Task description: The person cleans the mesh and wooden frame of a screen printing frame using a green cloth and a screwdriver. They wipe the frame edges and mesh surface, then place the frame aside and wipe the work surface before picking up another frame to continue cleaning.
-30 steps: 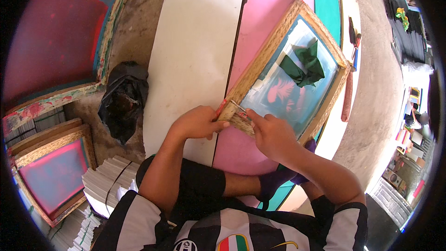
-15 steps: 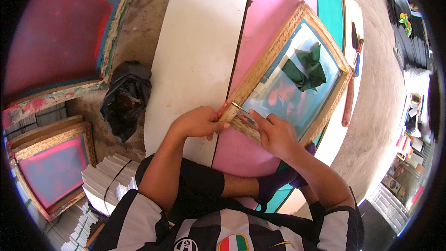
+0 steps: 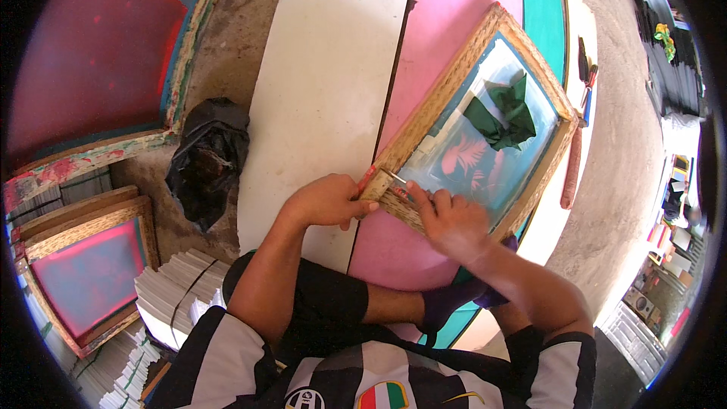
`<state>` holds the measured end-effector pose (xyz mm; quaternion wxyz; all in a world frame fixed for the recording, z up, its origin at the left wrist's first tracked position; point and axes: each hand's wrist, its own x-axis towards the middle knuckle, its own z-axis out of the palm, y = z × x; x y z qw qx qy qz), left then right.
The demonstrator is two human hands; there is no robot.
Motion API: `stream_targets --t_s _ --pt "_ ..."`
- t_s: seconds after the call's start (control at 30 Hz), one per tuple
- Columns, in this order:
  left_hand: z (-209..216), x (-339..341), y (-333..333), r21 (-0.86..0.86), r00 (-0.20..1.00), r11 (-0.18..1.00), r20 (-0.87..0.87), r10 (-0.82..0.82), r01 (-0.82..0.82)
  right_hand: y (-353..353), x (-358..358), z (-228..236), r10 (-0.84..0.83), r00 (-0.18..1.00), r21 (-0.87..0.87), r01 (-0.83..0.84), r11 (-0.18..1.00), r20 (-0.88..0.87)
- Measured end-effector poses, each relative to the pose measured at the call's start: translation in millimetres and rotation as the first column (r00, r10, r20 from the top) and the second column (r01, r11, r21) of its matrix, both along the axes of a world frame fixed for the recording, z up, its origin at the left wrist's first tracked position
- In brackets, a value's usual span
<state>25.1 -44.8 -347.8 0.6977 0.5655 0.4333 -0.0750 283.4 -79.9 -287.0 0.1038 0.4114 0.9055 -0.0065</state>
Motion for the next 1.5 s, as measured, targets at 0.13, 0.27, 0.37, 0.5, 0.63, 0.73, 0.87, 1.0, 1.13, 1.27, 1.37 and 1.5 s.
stream_targets --t_s 0.13,0.27,0.37,0.5,0.63,0.73,0.87,1.0,1.13,1.27,1.37,1.5 --pt "11 2 3 -0.032 0.998 0.999 -0.058 0.013 -0.014 -3 -12 7 -0.371 0.924 -0.408 0.303 0.861 -0.097" --pt "11 2 2 0.000 0.997 1.000 -0.079 -0.007 0.007 10 -1 -11 -0.580 0.742 -0.649 0.264 0.714 -0.336" --pt "7 2 -1 0.013 0.998 1.000 -0.061 0.013 -0.012 9 2 -8 -0.532 0.792 -0.602 0.275 0.749 -0.301" --pt "3 0 -2 0.001 0.999 1.000 -0.045 0.028 -0.028 0 -6 1 -0.329 0.936 -0.353 0.268 0.896 -0.124" --pt "0 0 -4 0.015 0.999 0.999 0.000 0.049 -0.049 -6 -6 -8 -0.476 0.857 -0.475 0.342 0.811 -0.195" --pt "3 1 -1 -0.002 0.999 1.000 -0.029 0.018 -0.018 -1 1 -23 -0.686 0.639 -0.707 0.302 0.639 -0.347" --pt "6 1 1 -0.044 0.999 0.999 -0.035 0.029 -0.031 4 6 -24 -0.665 0.647 -0.723 0.246 0.645 -0.373" --pt "-2 -3 -2 -0.083 0.997 0.994 0.019 0.077 -0.075 4 10 -20 -0.420 0.857 -0.487 0.241 0.839 -0.298" --pt "1 -5 0 -0.074 0.999 0.996 0.009 0.043 -0.042 6 15 -31 -0.278 0.909 -0.359 0.158 0.920 -0.312" --pt "0 -3 1 -0.104 0.999 0.994 -0.013 0.030 -0.031 12 11 -42 -0.716 0.566 -0.788 0.177 0.590 -0.409" --pt "0 -3 1 -0.127 0.999 0.991 -0.026 0.042 -0.045 32 16 -28 -0.962 0.264 -0.998 -0.012 -0.067 0.062" --pt "2 -3 2 -0.155 0.997 0.985 -0.024 0.073 -0.075 24 8 -25 -0.916 0.357 -0.971 0.081 0.227 -0.184"
